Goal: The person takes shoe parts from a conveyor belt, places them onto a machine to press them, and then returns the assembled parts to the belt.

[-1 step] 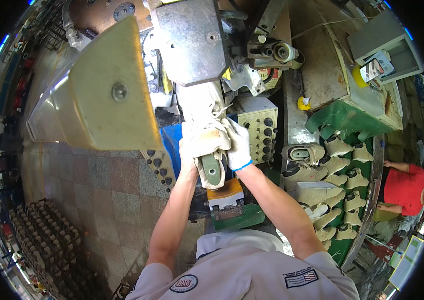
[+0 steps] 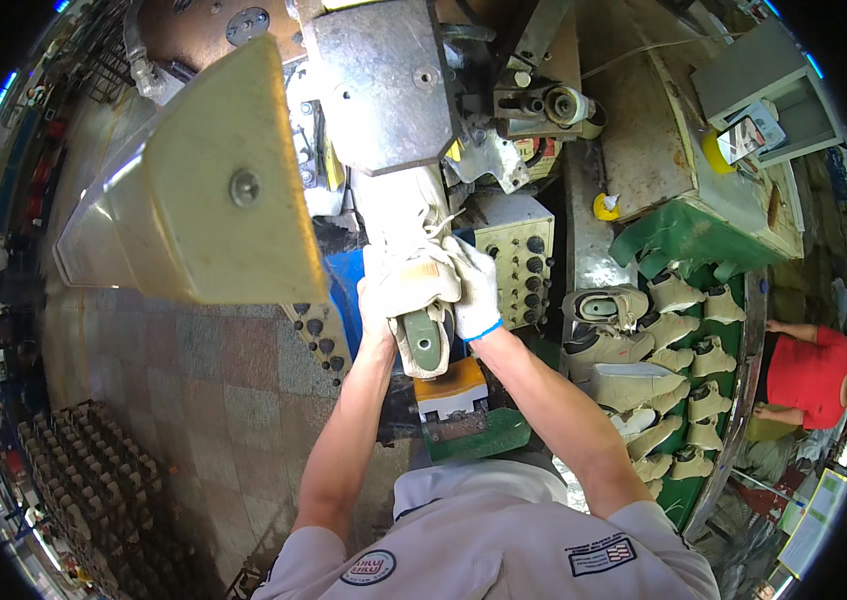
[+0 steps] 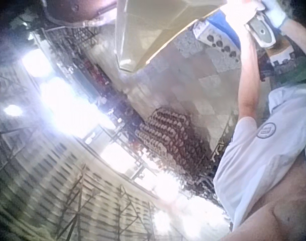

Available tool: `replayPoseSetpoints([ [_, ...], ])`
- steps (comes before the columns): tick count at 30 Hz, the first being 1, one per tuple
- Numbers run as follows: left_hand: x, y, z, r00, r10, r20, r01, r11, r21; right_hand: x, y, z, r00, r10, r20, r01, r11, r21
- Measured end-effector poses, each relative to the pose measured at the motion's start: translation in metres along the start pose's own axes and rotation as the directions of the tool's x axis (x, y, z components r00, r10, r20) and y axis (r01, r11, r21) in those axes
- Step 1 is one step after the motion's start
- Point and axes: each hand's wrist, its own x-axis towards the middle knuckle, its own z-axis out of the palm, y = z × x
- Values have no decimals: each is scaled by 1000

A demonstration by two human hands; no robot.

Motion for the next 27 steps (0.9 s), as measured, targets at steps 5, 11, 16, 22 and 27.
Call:
replayPoseSetpoints([
  [5,8,-14,-11,996,66,-52,-67,998,-3,0,-12,17,1000,7,1,-7,999,40],
  [11,3,-20,-12,996,87,-14,-88,996,-30,2,-9,10,1000,-17,8,17,999,-28],
  [16,-1,-9,-11,992,123,-9,-120,982,143,-2,-7,9,997,41,59,-47,995,92],
  [22,-48,41,16,917,157,-366,-10,928,371,-25,-42,-39,999,1,46,11,968,-253],
  [27,-80,64,101,931,255,-261,53,614,788,-101,-82,-113,995,-40,-96,29,994,-107],
])
